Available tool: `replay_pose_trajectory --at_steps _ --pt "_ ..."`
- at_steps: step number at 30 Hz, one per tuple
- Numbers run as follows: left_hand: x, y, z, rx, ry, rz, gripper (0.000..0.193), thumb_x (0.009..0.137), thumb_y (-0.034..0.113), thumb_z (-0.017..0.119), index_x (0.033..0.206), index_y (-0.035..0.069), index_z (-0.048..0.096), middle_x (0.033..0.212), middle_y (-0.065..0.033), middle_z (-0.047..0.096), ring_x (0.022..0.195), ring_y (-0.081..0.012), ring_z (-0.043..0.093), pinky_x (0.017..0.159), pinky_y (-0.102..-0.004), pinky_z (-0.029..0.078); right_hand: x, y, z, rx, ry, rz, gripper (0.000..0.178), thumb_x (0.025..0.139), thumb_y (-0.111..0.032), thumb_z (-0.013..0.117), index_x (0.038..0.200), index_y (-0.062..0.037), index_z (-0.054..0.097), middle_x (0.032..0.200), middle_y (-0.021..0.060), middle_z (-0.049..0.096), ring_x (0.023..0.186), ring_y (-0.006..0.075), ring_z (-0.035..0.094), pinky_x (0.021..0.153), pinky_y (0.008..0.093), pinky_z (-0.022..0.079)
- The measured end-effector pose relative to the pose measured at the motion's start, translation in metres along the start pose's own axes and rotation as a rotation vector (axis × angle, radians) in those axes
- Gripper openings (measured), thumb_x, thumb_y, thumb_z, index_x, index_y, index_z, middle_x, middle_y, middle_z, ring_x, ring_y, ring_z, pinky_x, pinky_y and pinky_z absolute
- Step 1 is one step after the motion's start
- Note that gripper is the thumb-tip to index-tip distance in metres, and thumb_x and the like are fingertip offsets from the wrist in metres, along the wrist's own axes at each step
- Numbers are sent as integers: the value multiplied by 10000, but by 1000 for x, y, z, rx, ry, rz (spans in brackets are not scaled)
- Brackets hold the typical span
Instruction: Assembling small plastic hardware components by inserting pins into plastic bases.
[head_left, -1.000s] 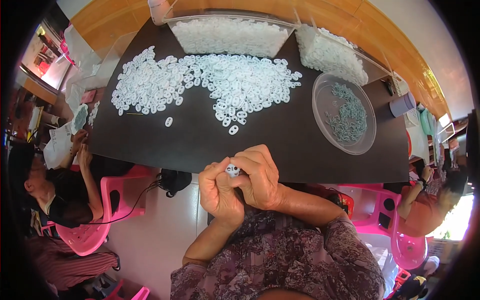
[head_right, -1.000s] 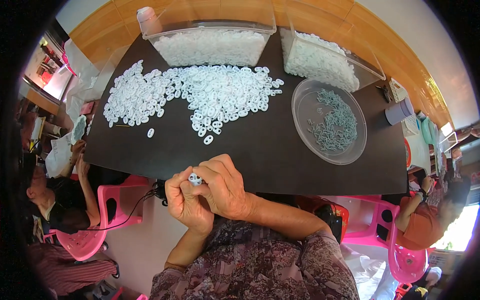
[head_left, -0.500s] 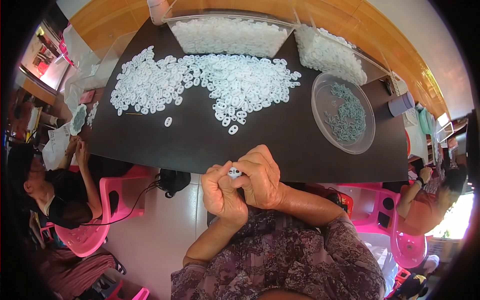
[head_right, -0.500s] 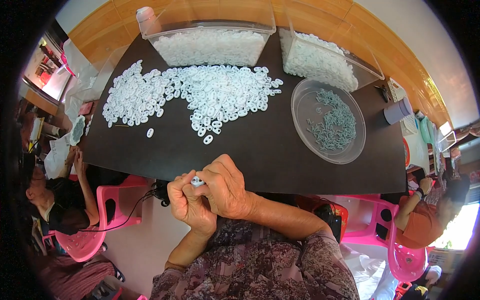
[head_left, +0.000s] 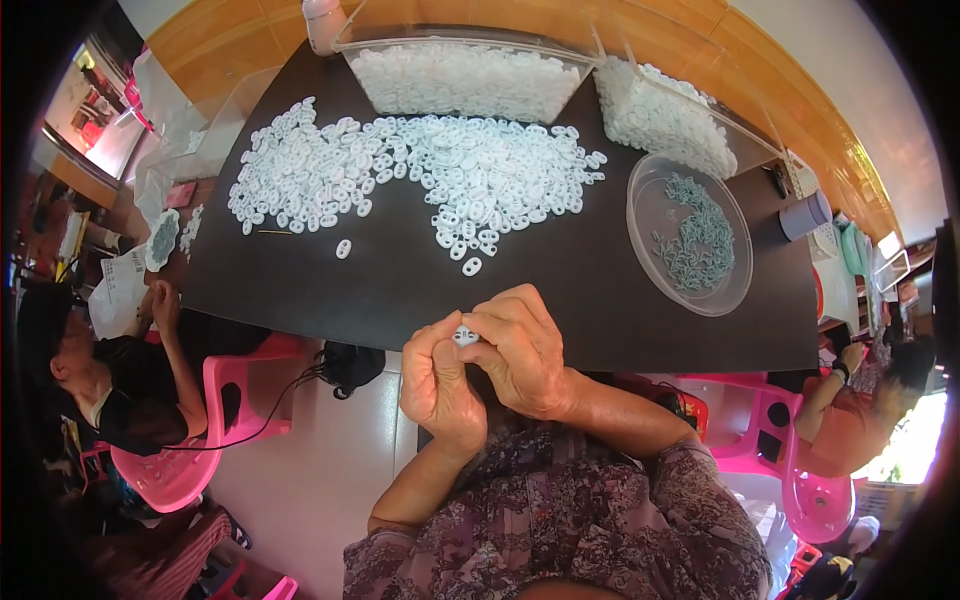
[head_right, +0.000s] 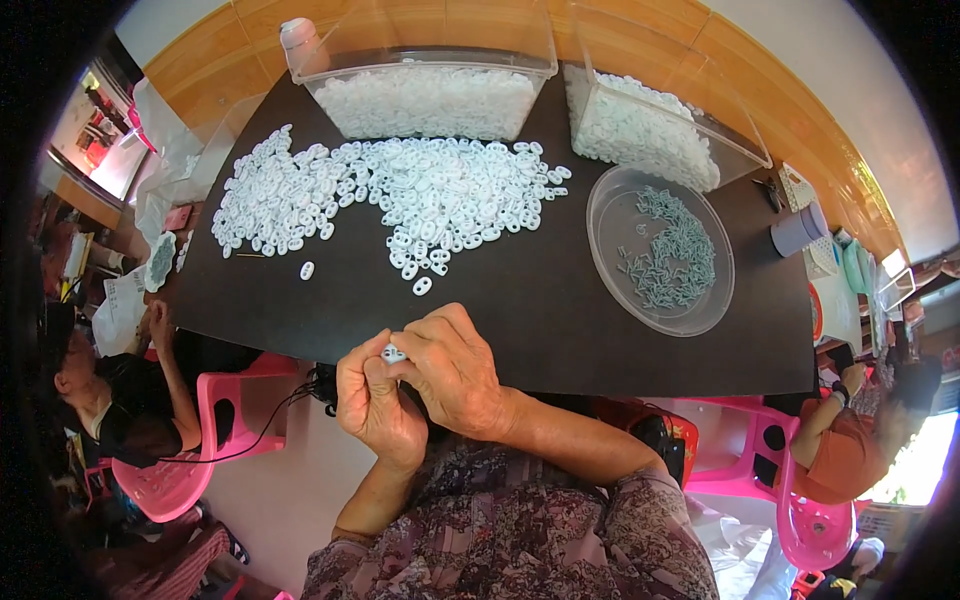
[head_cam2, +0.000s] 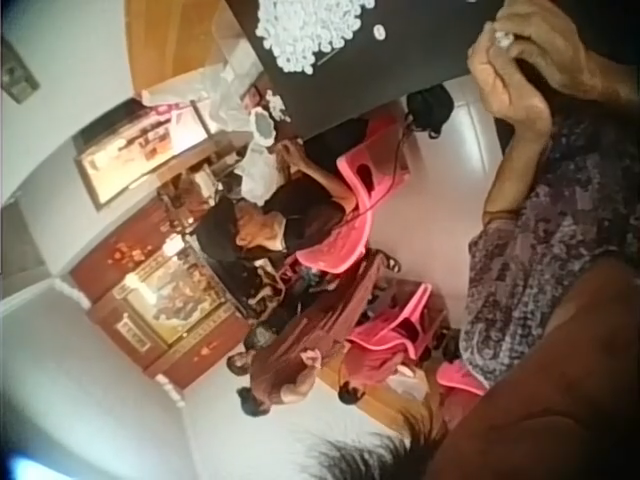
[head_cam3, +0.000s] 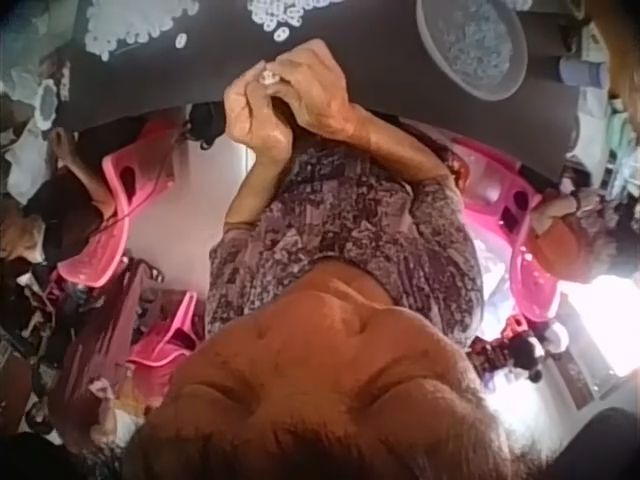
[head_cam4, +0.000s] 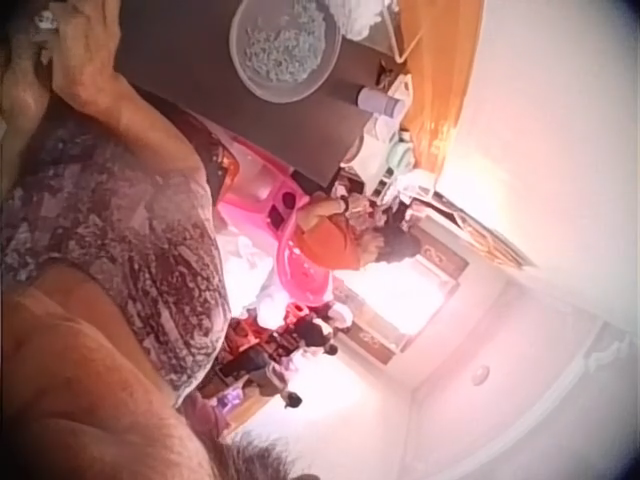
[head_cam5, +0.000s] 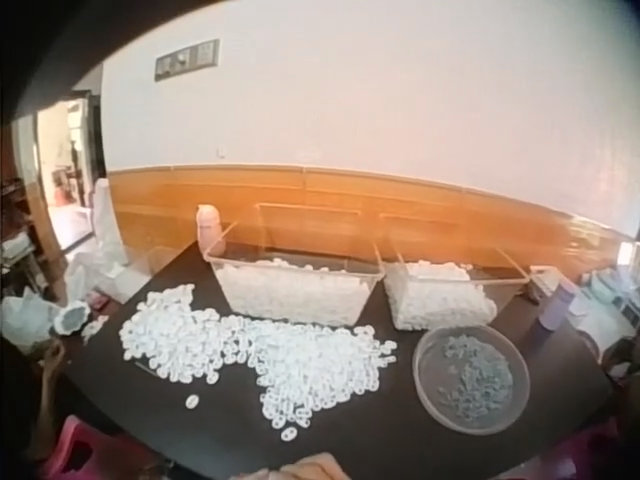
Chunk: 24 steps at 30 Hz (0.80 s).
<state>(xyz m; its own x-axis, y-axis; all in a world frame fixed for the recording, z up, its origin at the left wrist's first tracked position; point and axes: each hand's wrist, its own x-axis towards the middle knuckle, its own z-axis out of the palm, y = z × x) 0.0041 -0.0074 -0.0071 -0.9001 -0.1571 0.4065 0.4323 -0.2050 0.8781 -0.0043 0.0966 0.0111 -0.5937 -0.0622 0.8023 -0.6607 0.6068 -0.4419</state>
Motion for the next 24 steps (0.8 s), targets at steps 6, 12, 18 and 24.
replay_pose_trajectory --at_steps 6,12,18,24 --pt "3 9 2 -134 -88 -185 212 960 76 465 1090 -58 563 991 -69 593 863 -88 519 779 -226 431 0 -4 -13 -98 31 55 306 626 -1 714 914 -19 611 876 86 567 748 256 528 623 336 462" --pt "2 10 -1 -89 -227 -320 278 941 101 503 1161 -65 542 958 -81 635 798 -93 573 700 -206 454 2 7 -43 -162 1 42 200 657 -31 668 854 -63 654 823 60 608 715 230 558 636 326 465" --pt "28 -6 -18 261 -303 -125 188 888 60 582 1052 -28 609 875 -74 633 715 -89 570 637 -201 459 62 54 -138 -607 35 -104 83 757 6 618 824 -39 636 799 112 604 677 257 547 610 336 440" --pt "61 -12 -20 514 -329 44 132 851 21 612 969 -35 629 768 -18 547 664 -65 495 587 -199 406 115 138 -214 -852 162 136 153 782 -58 651 925 -5 644 890 143 628 768 245 604 708 323 475"
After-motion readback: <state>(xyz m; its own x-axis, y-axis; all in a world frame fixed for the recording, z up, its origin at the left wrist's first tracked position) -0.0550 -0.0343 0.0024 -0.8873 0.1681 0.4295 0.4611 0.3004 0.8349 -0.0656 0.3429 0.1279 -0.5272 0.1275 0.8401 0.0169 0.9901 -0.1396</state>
